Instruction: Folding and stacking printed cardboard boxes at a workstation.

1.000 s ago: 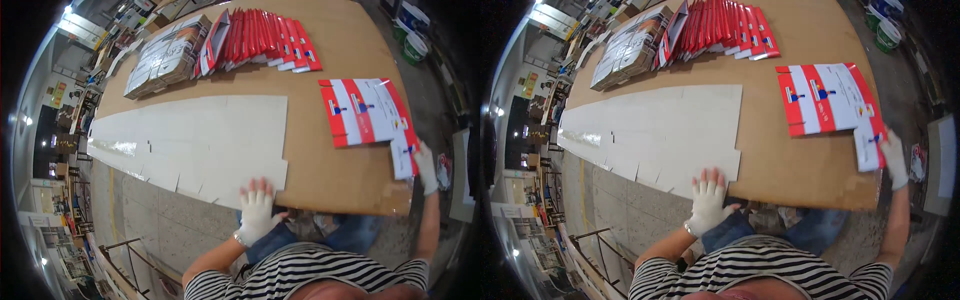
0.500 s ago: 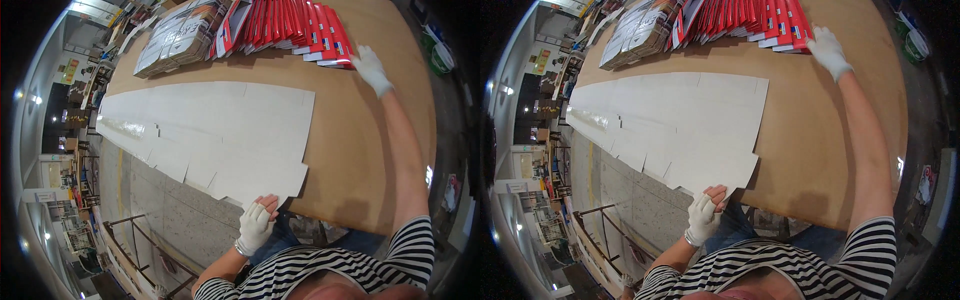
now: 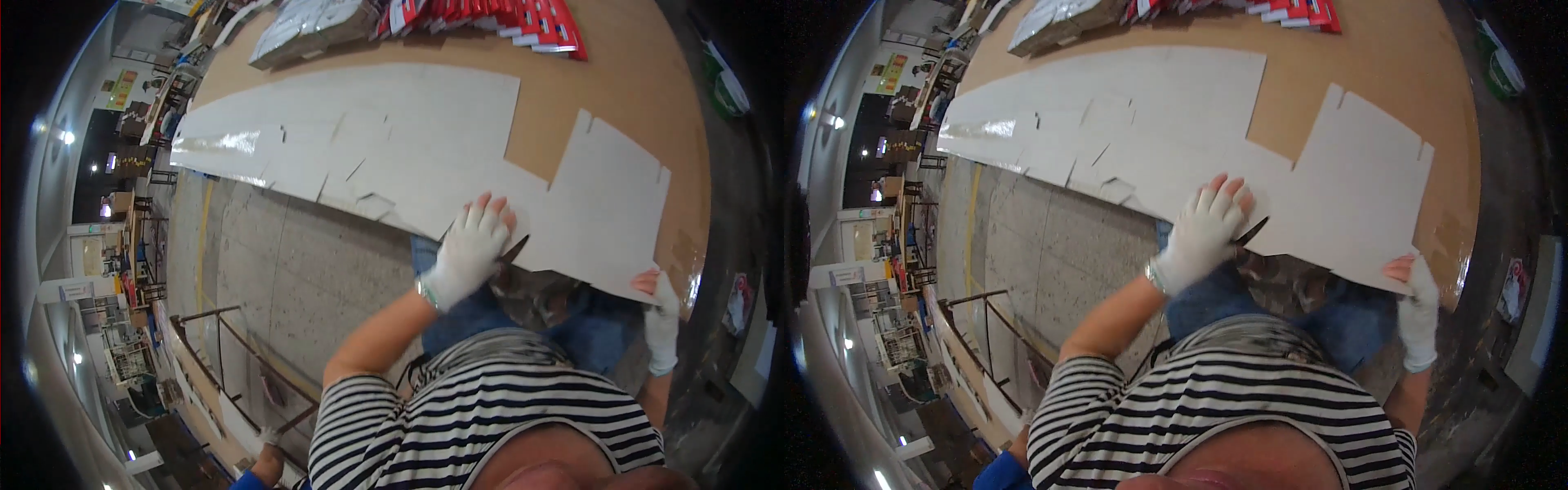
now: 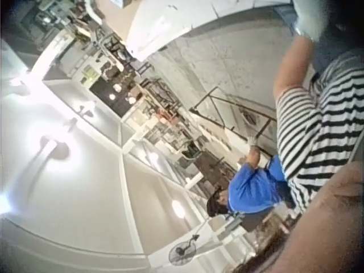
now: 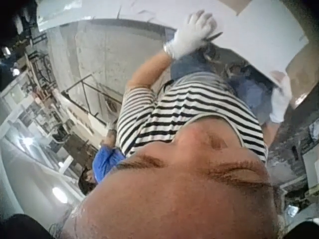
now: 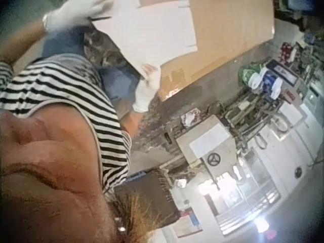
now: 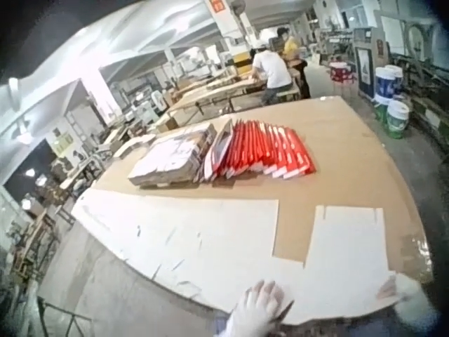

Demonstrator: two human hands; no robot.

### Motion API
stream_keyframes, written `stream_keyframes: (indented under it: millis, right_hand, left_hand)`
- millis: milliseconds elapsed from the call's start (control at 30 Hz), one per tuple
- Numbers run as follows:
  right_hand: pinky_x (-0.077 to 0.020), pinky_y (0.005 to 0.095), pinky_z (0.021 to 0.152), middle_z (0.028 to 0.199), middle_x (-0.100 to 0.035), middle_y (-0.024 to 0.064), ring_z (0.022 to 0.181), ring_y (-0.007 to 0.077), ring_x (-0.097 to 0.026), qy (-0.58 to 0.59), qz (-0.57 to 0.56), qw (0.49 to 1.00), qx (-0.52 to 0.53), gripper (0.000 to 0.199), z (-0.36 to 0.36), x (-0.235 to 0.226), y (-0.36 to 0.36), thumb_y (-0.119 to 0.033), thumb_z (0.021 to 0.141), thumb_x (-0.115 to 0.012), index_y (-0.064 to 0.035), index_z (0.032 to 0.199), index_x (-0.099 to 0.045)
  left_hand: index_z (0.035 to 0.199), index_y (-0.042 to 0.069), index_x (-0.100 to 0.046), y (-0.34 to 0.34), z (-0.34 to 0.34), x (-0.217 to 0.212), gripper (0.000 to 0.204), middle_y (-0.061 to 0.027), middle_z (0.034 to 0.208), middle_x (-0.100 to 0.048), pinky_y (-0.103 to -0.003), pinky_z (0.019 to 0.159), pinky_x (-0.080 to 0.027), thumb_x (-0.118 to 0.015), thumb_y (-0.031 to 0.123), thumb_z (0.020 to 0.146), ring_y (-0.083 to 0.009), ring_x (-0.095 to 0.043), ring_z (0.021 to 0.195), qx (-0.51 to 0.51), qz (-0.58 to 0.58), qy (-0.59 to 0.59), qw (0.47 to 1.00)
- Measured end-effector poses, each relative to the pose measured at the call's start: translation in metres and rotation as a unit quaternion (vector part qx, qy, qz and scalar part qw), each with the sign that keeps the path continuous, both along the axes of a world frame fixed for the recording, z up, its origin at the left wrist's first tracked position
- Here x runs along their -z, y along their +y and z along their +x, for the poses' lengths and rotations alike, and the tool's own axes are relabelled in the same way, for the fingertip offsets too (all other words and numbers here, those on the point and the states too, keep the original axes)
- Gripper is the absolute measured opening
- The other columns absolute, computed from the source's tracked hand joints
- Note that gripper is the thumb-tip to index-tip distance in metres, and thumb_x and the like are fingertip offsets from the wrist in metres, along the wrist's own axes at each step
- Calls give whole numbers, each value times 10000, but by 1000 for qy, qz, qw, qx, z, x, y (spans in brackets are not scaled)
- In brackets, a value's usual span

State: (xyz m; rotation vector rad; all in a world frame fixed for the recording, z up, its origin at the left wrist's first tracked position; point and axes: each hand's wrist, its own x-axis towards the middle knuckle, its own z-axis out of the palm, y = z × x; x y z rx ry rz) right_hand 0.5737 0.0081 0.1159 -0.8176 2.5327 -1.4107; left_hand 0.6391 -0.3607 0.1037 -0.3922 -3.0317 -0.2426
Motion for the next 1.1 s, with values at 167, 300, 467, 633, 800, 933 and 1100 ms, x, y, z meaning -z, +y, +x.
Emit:
stream_keyframes:
  millis: [167,300,467,633,800,933,1100]
  right_hand:
    - [-389,387,1035,1030,-650,94,1056,228,-586,-59,-4,996,63,255,16,12,65,80,805,-491,6,988,-653]
    - [-437,370,939,1013,-633,111,1033,290,-584,118,126,971,164,245,38,63,93,6,776,-604,-21,1008,-676]
    - [-439,366,895,998,-648,91,985,279,-580,175,185,952,169,360,52,72,78,-78,739,-702,-44,1095,-659]
    - [-447,323,800,964,-644,61,829,179,-541,59,60,954,286,505,40,88,82,-167,748,-780,-51,1212,-621]
    - [-434,294,656,964,-625,30,666,132,-446,64,199,890,405,559,10,89,53,-234,814,-783,-29,1281,-556]
    - [-464,307,839,1254,-559,105,912,147,-534,78,-55,858,504,613,39,105,32,-209,865,-740,-43,1386,-464]
    - [-478,300,864,1226,-581,84,1047,149,-572,-350,-352,790,360,400,98,102,-39,-201,961,-625,-9,1302,-541]
  left_hand:
    - [1137,88,-665,-13,-38,37,461,-72,1255,-591,-416,982,-419,-745,202,697,-269,-514,1207,116,133,-2,984]
    - [1007,104,-734,13,-51,60,295,-64,1233,-602,-398,955,-409,-757,196,728,-264,-537,1135,88,269,-16,959]
    - [1112,104,-661,54,-46,76,368,-71,1288,-562,-458,998,-414,-740,146,755,-301,-508,1202,54,96,119,987]
    - [1123,62,-635,94,-45,69,345,-90,1266,-574,-484,1093,-351,-706,159,800,-320,-470,1276,189,267,-16,945]
    - [1114,48,-634,129,-62,83,311,-109,1282,-570,-565,1126,-271,-679,173,833,-349,-433,1308,7,325,64,944]
    - [1292,50,-544,134,-68,88,494,-108,1430,-456,-667,1127,-151,-621,272,857,-359,-310,1404,86,93,50,991]
    - [1483,42,-351,151,-59,69,794,-135,1570,-291,-658,1141,-129,-597,449,848,-344,-239,1461,196,53,-25,979]
